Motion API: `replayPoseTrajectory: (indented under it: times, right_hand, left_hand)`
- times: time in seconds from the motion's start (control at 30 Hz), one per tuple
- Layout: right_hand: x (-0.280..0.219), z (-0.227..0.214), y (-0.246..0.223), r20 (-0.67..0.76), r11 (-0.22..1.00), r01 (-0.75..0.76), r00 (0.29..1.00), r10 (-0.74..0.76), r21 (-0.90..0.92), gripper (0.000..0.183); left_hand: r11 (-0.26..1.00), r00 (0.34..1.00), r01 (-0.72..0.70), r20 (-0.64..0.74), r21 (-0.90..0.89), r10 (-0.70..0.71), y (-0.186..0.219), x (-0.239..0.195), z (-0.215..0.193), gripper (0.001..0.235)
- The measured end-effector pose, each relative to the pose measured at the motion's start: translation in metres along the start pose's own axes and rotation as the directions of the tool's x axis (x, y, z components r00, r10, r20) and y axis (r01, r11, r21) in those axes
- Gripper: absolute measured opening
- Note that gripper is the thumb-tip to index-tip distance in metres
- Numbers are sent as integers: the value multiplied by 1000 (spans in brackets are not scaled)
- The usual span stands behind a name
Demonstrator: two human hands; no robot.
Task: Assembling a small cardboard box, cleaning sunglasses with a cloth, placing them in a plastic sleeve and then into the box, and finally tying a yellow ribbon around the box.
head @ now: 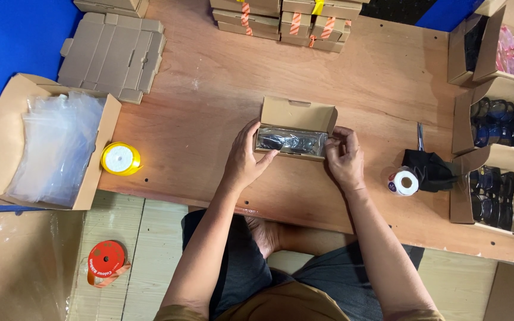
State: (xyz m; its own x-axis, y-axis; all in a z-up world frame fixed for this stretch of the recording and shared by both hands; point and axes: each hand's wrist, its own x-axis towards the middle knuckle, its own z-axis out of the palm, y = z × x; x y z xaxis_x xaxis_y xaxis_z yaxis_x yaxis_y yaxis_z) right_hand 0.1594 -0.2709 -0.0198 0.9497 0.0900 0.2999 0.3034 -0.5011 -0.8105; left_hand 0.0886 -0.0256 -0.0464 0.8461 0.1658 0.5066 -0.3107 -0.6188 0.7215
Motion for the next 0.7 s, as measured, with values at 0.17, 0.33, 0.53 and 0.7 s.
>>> replayPoseTrajectory:
  times: [0.17, 0.33, 0.53, 0.7]
  right_hand:
    - [2, 5, 12, 7, 1000, 26, 1000, -26, 2, 27]
    - [0, 3, 22, 29, 999, 42, 999, -43, 19, 35]
    - [0, 0, 10, 32, 1000, 16, 999, -16, 7, 34]
    - [-1, -1, 20, 49, 998, -15, 999, 12, 61, 29]
  left_hand:
    - [1000, 1000, 4, 0, -11, -4, 0, -1, -1, 76]
    - [1000, 1000, -1, -3, -31, 1, -2, -1, 1, 76]
    - [999, 1000, 5, -2, -49, -6, -3, -1, 0, 75]
    - [998, 1000, 5, -10, -55, -5, -6, -2, 1, 71]
